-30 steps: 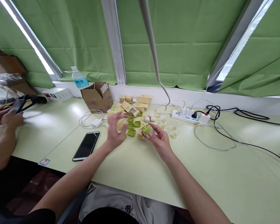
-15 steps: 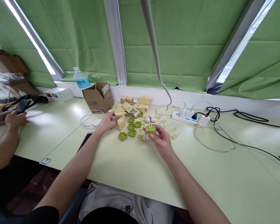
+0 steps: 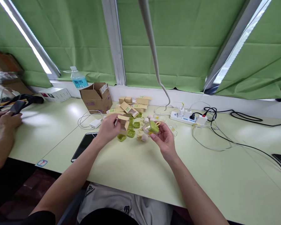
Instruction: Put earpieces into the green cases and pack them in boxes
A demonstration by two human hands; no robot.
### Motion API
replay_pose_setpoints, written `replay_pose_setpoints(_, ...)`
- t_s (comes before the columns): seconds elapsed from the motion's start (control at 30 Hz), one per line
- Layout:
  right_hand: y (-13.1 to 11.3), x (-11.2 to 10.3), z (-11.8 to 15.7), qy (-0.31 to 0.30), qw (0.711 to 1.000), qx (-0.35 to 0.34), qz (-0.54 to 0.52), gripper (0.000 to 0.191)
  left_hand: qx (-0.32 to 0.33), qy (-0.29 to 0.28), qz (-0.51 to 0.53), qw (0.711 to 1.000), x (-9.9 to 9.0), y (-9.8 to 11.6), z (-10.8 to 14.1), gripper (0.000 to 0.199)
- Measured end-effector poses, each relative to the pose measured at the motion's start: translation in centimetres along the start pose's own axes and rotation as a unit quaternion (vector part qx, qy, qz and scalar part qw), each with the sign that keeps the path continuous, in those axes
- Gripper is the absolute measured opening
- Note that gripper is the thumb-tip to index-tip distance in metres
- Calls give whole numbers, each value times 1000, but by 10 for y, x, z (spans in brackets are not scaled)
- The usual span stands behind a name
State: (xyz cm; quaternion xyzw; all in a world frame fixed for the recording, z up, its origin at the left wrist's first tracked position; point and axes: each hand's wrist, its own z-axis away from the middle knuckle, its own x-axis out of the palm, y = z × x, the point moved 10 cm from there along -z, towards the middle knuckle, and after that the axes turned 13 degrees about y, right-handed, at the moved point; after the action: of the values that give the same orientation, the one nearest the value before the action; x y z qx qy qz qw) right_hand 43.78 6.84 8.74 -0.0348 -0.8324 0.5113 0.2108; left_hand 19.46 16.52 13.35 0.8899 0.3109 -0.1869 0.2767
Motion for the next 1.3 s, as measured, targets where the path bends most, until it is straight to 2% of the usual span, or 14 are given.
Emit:
replay_pose_setpoints(0.1,-11,8,8,-28,999,-13,22,43,22,-72,23,997,27,31,23,20)
replay_pose_setpoints(0.23,-10,23,21,-67,994,-13,82,43,-7,-156,35,987,58,48,49,27)
replay_pose_setpoints(0.3,-6,32,27,-87,988,-24,127,42,-20,-187,39,981,66,54,57,29)
replay_pose_setpoints(0.4,0,45,36,-120,972,-46,195,41,-47,-202,51,977,69,56,63,46)
replay_pose_setpoints(0.5,3,49,41,-139,952,-86,259,44,-95,-196,54,974,69,48,68,54)
replay_pose_setpoints(0.6,3,43,38,-134,932,-119,315,46,-115,-183,71,974,70,39,74,46)
replay_pose_setpoints(0.77,-7,36,33,-137,904,-180,363,44,-75,-130,132,980,64,34,73,15)
replay_pose_setpoints(0.87,-14,40,36,-152,875,-235,396,45,-48,-118,175,976,63,35,71,8)
replay_pose_setpoints(1.07,-15,40,39,-135,848,-263,440,49,-56,-81,239,966,62,31,68,23)
replay_pose_setpoints(1.3,-17,47,48,-141,814,-296,480,53,-25,-11,254,967,34,44,63,29)
